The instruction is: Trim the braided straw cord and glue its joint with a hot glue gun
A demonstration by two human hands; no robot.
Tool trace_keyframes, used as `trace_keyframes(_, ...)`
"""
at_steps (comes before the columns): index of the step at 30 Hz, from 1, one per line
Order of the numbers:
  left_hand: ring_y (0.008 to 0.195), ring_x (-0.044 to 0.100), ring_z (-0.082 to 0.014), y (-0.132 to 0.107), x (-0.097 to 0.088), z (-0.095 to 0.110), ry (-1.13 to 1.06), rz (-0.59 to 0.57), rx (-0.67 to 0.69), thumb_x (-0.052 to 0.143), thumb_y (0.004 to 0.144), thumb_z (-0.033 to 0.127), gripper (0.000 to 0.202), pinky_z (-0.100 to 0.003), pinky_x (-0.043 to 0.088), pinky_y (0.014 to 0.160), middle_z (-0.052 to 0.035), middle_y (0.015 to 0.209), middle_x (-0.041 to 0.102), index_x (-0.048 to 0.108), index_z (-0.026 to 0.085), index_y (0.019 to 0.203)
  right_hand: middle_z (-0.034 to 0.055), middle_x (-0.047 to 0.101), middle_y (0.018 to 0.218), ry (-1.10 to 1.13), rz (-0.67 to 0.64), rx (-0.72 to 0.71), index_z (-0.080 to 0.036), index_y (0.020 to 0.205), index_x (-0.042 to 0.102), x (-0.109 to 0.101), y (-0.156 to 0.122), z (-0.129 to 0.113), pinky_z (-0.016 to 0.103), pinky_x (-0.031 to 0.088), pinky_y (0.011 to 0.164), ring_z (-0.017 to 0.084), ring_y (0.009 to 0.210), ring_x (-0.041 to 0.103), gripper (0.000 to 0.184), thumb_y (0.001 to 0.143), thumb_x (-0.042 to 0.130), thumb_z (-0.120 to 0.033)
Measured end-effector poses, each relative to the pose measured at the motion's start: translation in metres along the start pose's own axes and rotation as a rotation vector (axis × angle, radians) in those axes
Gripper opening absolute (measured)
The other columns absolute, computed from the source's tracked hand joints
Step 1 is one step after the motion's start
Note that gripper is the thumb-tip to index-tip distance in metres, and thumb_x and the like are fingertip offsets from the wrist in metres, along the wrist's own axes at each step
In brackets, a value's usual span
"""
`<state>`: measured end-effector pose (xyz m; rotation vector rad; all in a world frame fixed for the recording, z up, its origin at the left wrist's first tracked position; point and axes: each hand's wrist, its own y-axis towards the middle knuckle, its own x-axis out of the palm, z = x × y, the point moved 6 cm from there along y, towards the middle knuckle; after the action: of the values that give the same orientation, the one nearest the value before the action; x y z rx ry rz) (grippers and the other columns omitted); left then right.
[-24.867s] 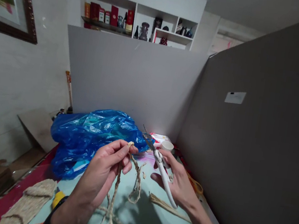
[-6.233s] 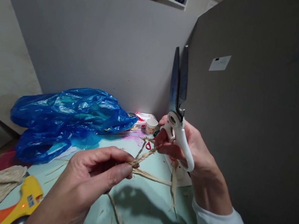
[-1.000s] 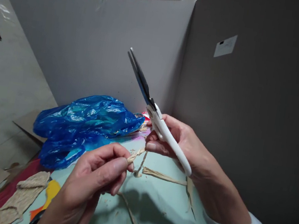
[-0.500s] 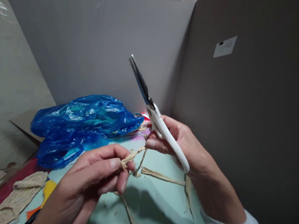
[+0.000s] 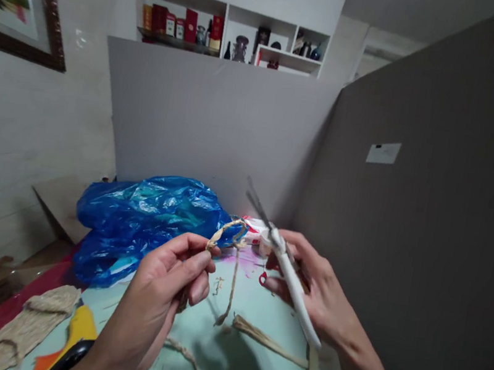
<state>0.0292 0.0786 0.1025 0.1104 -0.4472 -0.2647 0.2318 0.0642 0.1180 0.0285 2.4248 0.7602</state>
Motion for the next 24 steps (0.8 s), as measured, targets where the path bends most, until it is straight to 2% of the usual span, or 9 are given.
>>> trace_keyframes(4,0.050,0.049,-0.0053,-0.001,-0.005,0.008,0.020,0.065,0.112,0.071,0.084,0.019,0.005,-0.018,0.035,0.052,0.0028,0.069,0.064,0.068,0.016,0.085,0.0013,0.064,0.090,-0.173,-0.093,-0.128,-0.023,0.113,0.059,0.014,-0.003,-0.017,0.027,0.047,0.067,0.016,0.073,0.057,0.040,0.078,0.076,-0.033)
trace_keyframes(9,0.050,0.051,-0.0082,-0.002,-0.003,0.010,0.014,0.024,0.146,0.064,0.088,0.018,0.002,-0.018,0.035,0.053,0.0050,0.051,0.059,0.066,0.019,0.087,0.0042,0.067,0.103,-0.227,-0.075,-0.234,-0.025,0.126,0.055,0.024,-0.005,-0.026,0.029,0.050,0.073,0.020,0.083,0.062,0.049,0.080,0.071,-0.024)
trace_keyframes(13,0.051,0.051,-0.0079,-0.003,-0.002,0.010,0.024,-0.020,0.182,0.058,0.082,0.005,0.017,-0.019,0.036,0.053,0.0055,0.054,0.061,0.066,0.020,0.084,0.0069,0.067,0.106,-0.317,-0.045,-0.303,-0.027,0.130,0.053,0.023,-0.008,-0.027,0.032,0.050,0.074,0.022,0.087,0.063,0.053,0.080,0.068,-0.022)
trace_keyframes(15,0.052,0.050,-0.0078,-0.003,-0.002,0.010,0.047,-0.030,0.183,0.057,0.085,0.005,0.018,-0.019,0.036,0.056,0.0062,0.054,0.060,0.066,0.021,0.086,0.0068,0.065,0.103,-0.360,-0.028,-0.328,-0.026,0.129,0.053,0.021,-0.008,-0.028,0.032,0.050,0.072,0.021,0.083,0.062,0.052,0.080,0.066,-0.018)
trace_keyframes(19,0.052,0.049,-0.0089,-0.004,-0.002,0.009,0.056,-0.028,0.187,0.057,0.093,0.017,0.010,-0.020,0.037,0.059,0.0068,0.051,0.057,0.065,0.023,0.088,0.0047,0.062,0.092,-0.402,0.012,-0.382,-0.025,0.131,0.051,0.019,-0.009,-0.032,0.031,0.049,0.067,0.018,0.074,0.058,0.052,0.081,0.064,-0.017)
trace_keyframes(24,0.051,0.048,-0.0092,-0.005,-0.002,0.010,0.113,-0.014,0.236,0.058,0.092,0.017,0.012,-0.022,0.034,0.057,0.0073,0.051,0.054,0.063,0.023,0.083,0.0031,0.060,0.086,-0.440,0.017,-0.397,-0.025,0.133,0.052,0.020,-0.011,-0.028,0.029,0.047,0.064,0.017,0.071,0.057,0.052,0.083,0.066,-0.020)
